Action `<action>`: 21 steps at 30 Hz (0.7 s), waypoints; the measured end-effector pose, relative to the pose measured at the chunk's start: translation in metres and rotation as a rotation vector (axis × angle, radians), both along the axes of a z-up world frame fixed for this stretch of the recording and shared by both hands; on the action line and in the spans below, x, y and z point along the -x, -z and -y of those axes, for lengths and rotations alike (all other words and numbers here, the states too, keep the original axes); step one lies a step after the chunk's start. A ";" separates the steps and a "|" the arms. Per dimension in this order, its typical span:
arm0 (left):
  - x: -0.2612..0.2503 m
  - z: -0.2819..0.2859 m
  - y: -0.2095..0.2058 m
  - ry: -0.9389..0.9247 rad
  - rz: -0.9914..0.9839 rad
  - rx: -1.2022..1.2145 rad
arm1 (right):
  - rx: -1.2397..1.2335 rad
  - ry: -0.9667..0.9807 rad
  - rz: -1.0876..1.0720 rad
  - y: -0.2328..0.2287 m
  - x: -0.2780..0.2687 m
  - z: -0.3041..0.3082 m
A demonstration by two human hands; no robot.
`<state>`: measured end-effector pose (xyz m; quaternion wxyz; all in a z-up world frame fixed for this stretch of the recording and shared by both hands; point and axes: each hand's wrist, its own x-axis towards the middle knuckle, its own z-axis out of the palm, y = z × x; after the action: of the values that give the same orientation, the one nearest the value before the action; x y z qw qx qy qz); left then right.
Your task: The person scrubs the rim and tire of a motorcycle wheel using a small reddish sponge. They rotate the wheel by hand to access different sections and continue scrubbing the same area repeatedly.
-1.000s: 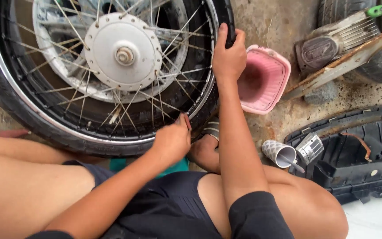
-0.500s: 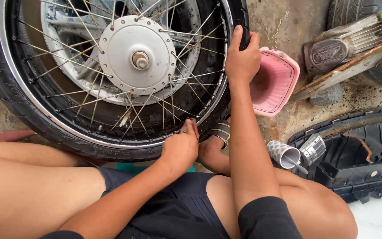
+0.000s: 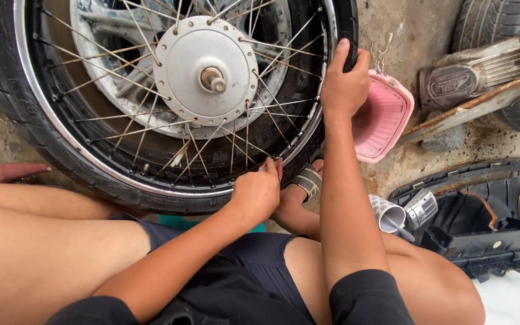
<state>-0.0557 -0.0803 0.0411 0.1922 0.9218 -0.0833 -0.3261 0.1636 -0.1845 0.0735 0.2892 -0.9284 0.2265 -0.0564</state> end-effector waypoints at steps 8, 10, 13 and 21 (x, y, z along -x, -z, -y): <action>0.009 0.007 -0.019 0.023 -0.057 0.033 | 0.027 0.010 0.016 0.002 0.003 0.001; 0.010 0.007 -0.010 0.046 -0.082 0.013 | 0.040 0.008 0.032 0.001 0.001 0.001; 0.011 0.008 -0.001 -0.069 0.035 -0.007 | 0.006 0.009 -0.023 -0.001 0.004 0.001; 0.014 0.011 -0.010 0.008 0.059 0.011 | 0.048 0.013 0.021 0.002 0.002 0.004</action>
<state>-0.0699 -0.0908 0.0514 0.1933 0.9296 -0.0947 -0.2991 0.1619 -0.1885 0.0711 0.2687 -0.9329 0.2283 -0.0734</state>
